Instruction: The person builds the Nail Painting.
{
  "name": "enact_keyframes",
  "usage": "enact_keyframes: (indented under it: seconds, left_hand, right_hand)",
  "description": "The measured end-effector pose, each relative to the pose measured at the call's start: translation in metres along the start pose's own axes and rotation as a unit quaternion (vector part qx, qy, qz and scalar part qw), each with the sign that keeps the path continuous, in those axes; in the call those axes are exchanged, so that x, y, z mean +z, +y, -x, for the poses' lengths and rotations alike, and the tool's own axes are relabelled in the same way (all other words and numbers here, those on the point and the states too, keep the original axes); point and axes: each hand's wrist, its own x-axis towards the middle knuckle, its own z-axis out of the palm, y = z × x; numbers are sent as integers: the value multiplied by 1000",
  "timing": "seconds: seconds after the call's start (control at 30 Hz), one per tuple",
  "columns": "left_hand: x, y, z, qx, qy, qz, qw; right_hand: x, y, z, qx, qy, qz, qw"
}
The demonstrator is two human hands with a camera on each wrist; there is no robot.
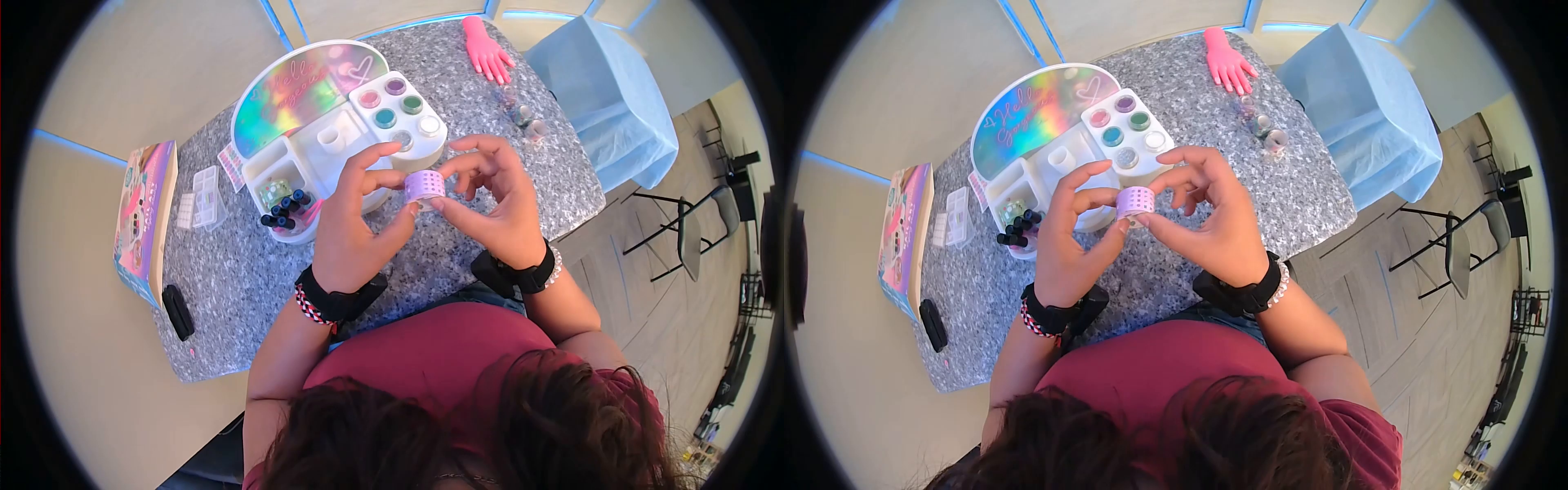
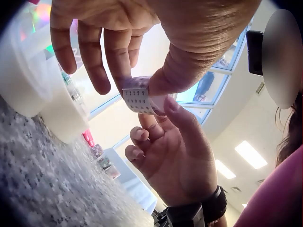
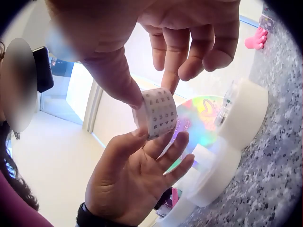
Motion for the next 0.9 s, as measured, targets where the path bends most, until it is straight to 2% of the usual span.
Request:
enact_keyframes:
  seconds: [0.2, 0.43, 0.53, 0.6, 0.7, 0.9]
  left_hand:
    - [-1, 0, -1, -23, -3, 23, 999]
    - [-1, -2, -1, -26, -1, 47, 999]
    - [0, -4, -3, -6, 5, 52, 999]
    - [0, -5, -4, 12, 9, 55, 998]
    - [-1, -4, -3, 18, 10, 28, 999]
    - [-8, 1, -1, -48, -26, 23, 998]
  right_hand:
    - [0, 1, -1, 43, 22, -79, 996]
    - [-2, -1, -1, 54, 10, -89, 995]
    - [-5, 2, -1, 33, -14, -36, 999]
    - [-7, -2, 0, 39, -39, 52, 997]
    - [-4, -6, -1, 3, -52, 82, 995]
    - [-7, -5, -4, -30, -78, 120, 989]
